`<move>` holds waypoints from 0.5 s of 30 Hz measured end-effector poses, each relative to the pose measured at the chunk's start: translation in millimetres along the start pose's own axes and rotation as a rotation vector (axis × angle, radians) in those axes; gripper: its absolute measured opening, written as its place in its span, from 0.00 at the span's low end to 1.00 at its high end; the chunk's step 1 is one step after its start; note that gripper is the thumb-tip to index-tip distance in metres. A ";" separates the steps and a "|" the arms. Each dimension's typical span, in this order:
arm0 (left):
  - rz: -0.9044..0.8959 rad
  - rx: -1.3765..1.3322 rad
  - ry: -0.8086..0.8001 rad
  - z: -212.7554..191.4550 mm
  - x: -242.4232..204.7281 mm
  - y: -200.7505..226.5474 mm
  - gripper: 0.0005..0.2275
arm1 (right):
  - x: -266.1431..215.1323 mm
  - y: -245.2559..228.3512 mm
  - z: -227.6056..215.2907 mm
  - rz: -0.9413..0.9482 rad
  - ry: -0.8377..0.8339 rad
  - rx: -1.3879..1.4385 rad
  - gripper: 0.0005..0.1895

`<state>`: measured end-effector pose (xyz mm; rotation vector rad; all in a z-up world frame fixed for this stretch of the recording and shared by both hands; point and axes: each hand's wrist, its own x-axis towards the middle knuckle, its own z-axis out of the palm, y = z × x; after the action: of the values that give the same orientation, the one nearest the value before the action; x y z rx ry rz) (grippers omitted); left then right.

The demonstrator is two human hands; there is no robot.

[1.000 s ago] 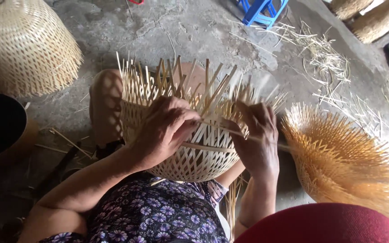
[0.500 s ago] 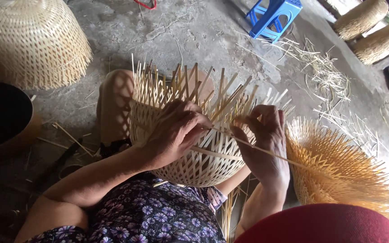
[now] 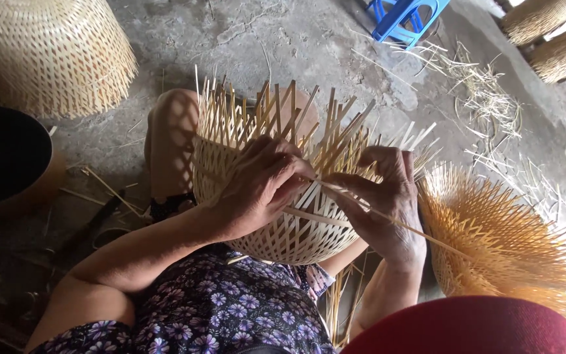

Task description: The person weaves a bamboo basket by hand, interlacing thin bamboo strips through the vertical spokes of the frame. They rotate the basket while tucking and pulling the strands to secure the weave.

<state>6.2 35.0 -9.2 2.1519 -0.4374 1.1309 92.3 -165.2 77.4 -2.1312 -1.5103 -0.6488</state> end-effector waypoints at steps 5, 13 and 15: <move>-0.001 -0.009 0.005 6.7 -5.9 -6.1 0.14 | -10.7 15.8 6.9 0.041 -0.035 0.060 0.10; -0.010 -0.013 0.007 4.2 -4.1 -4.5 0.15 | -4.2 5.5 2.3 0.109 -0.069 0.095 0.09; -0.003 -0.022 0.011 5.0 -4.4 -5.2 0.15 | -3.4 8.3 1.8 0.116 -0.089 0.152 0.10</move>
<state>9.5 35.3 -16.9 2.1258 -0.4389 1.1308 99.4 -169.2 73.2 -2.1360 -1.4208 -0.3909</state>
